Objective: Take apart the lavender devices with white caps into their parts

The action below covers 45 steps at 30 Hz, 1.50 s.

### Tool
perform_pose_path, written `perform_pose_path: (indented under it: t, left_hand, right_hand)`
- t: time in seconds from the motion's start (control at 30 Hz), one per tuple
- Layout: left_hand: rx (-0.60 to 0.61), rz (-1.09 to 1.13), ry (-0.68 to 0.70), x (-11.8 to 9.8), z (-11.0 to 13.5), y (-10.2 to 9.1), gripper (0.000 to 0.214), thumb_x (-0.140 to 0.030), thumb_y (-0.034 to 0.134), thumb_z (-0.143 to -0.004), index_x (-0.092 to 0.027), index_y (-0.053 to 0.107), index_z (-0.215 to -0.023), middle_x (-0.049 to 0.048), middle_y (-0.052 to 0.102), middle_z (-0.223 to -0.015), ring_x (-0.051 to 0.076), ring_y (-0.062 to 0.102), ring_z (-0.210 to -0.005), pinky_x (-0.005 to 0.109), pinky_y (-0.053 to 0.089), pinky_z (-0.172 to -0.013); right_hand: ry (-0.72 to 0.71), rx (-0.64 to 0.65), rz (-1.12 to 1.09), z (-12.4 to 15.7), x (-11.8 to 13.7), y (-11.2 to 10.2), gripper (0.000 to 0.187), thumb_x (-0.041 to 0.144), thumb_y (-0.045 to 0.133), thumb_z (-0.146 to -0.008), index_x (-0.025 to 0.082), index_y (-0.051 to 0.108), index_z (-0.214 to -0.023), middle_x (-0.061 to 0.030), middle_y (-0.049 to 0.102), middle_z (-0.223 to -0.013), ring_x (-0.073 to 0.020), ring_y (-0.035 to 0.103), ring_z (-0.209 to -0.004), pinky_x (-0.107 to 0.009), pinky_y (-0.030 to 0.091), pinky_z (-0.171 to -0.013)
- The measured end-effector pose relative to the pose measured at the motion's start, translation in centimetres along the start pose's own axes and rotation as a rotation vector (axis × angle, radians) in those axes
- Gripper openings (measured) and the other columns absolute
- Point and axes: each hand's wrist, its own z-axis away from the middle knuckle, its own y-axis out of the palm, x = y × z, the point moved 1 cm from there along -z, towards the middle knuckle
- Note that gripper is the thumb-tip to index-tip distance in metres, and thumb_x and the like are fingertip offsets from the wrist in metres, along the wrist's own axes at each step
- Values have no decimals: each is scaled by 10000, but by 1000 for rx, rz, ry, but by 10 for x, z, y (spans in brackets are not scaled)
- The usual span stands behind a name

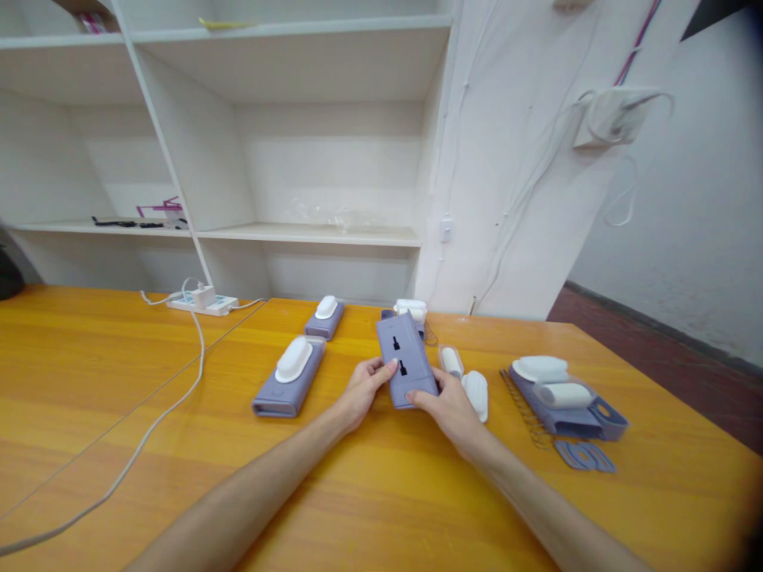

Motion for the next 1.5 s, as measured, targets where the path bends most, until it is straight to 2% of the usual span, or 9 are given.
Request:
perform_pose_path:
  t: [0.1, 0.17, 0.27, 0.43, 0.6, 0.7, 0.9, 1.2, 1.5]
  left_hand:
    - [41, -9, -16, -2, 0, 1, 408, -399, 631, -799, -89, 640, -1064, 120, 668, -1056, 222, 605, -939, 323, 429, -883]
    - [10, 9, -23, -2, 0, 0, 408, -431, 609, -808, -87, 651, -1024, 121, 671, -1040, 214, 607, -911, 315, 432, -864]
    - [-36, 54, -26, 0, -2, -3, 404, -437, 612, -804, -97, 650, -1019, 118, 665, -1056, 218, 602, -930, 317, 423, -873]
    - [-63, 134, -34, 2, -4, -5, 376, -412, 602, -821, -90, 647, -1007, 121, 669, -1034, 211, 597, -942, 319, 413, -892]
    - [-191, 274, -13, 3, -9, -9, 387, -454, 608, -805, -102, 655, -959, 103, 679, -996, 175, 606, -881, 263, 441, -811]
    - [-259, 340, 8, 3, -12, -14, 382, -464, 621, -790, -119, 648, -952, 86, 683, -970, 164, 616, -822, 260, 467, -737]
    - [-414, 430, -53, 2, -13, -18, 276, -375, 593, -818, -144, 636, -963, 38, 689, -853, 139, 616, -669, 242, 481, -577]
    - [-530, 439, -19, 8, -17, -23, 304, -356, 615, -778, -127, 625, -978, 66, 682, -892, 155, 635, -705, 236, 496, -580]
    - [-640, 276, 84, 13, -22, -34, 434, -494, 668, -690, -120, 615, -905, 41, 646, -746, 118, 569, -539, 202, 416, -441]
  right_hand:
    - [27, 201, -107, 0, 0, -16, 424, 239, 668, -651, 146, 625, -1063, -47, 685, -999, -208, 617, -876, -329, 480, -799]
    - [40, 275, -66, 0, -3, -20, 441, 231, 703, -621, 149, 626, -1048, -38, 689, -960, -202, 618, -843, -324, 483, -780]
    - [42, 245, 24, -1, -9, -16, 385, 245, 711, -630, 148, 630, -994, -35, 690, -897, -192, 617, -786, -311, 488, -735]
    - [7, 208, 7, -4, -21, -7, 429, 303, 718, -657, 166, 591, -1043, -52, 668, -998, -210, 612, -893, -328, 480, -797]
    - [-63, 166, 129, 6, -19, -7, 468, 374, 666, -725, 186, 545, -1136, -18, 638, -856, -172, 582, -742, -278, 470, -662]
    - [-195, 24, 249, 19, -12, -7, 435, 386, 576, -796, 195, 516, -1182, 1, 590, -768, -151, 533, -652, -259, 436, -595]
    - [-546, -348, 389, 38, 0, -13, 284, 368, 497, -821, 197, 567, -1037, 11, 525, -699, -133, 459, -563, -259, 377, -542]
    - [-633, -559, 253, 39, 25, -14, 225, 364, 493, -831, 216, 547, -990, -12, 535, -841, -153, 506, -703, -264, 389, -599]
    - [-702, -593, 225, 40, 19, -10, 234, 336, 520, -825, 217, 511, -1027, -21, 506, -885, -154, 518, -734, -290, 435, -644]
